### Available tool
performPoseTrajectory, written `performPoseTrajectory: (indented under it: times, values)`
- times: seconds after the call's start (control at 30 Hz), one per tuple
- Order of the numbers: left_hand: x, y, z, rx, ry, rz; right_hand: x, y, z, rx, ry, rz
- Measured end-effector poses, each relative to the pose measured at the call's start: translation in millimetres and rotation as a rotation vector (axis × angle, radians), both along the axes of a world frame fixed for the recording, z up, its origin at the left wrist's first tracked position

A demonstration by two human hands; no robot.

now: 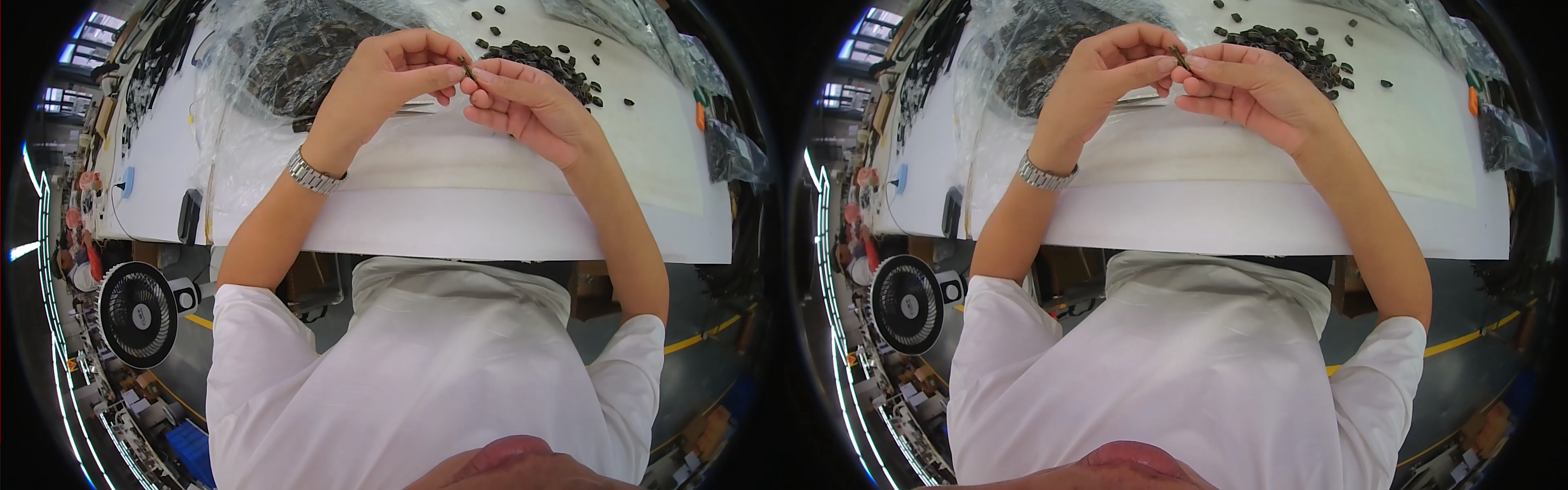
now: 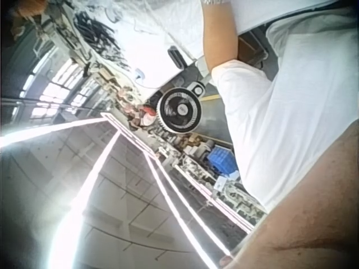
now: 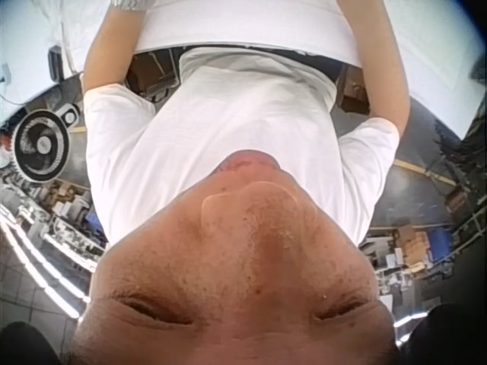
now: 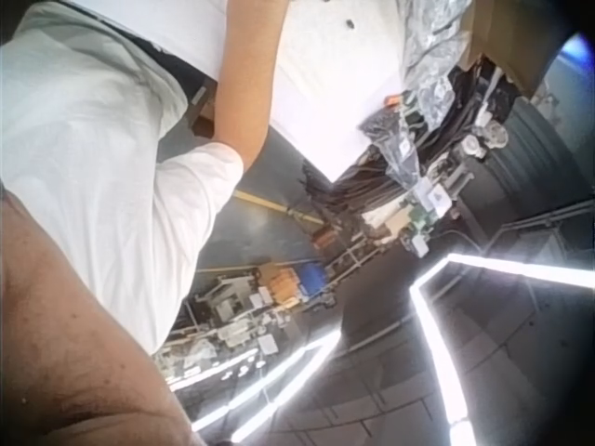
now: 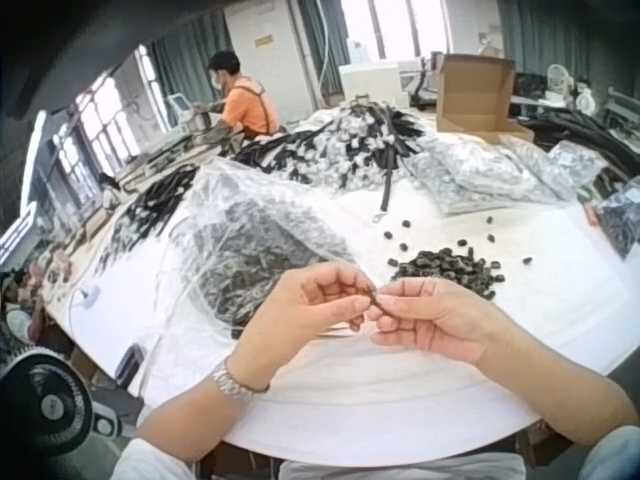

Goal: Assembling small plastic cord locks by pressing the components together.

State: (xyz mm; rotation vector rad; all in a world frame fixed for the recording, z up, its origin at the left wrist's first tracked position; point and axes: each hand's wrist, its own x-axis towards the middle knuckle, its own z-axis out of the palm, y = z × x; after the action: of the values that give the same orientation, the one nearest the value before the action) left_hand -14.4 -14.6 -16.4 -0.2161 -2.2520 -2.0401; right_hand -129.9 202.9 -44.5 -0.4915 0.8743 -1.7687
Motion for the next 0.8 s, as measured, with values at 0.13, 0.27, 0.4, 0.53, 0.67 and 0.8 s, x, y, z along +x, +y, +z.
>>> performPoseTrajectory:
  times: [0.13,0.27,0.4,0.53,0.67,0.8]
  values:
    - [-1.8,-0.2,-2.5,0.036,-0.002,-0.009,5.2,-0.3,2.7,0.0,0.068,-0.054]
    - [-1.1,-0.6,-2.3,0.082,-0.016,-0.024,9.0,-1.8,3.6,0.034,0.094,-0.105]
    - [-1.0,-0.6,-1.9,0.068,-0.025,-0.022,11.7,-2.7,2.6,0.051,0.112,-0.128]
    - [1.5,1.0,-1.4,0.027,-0.021,-0.009,17.1,-4.9,4.9,0.11,0.207,-0.157]
    - [1.6,9.7,-5.2,0.058,-0.005,0.059,22.2,-6.0,9.6,0.17,0.355,-0.235]
    - [3.3,13.7,-7.7,0.042,-0.008,0.155,30.2,-9.9,10.0,0.209,0.5,-0.331]
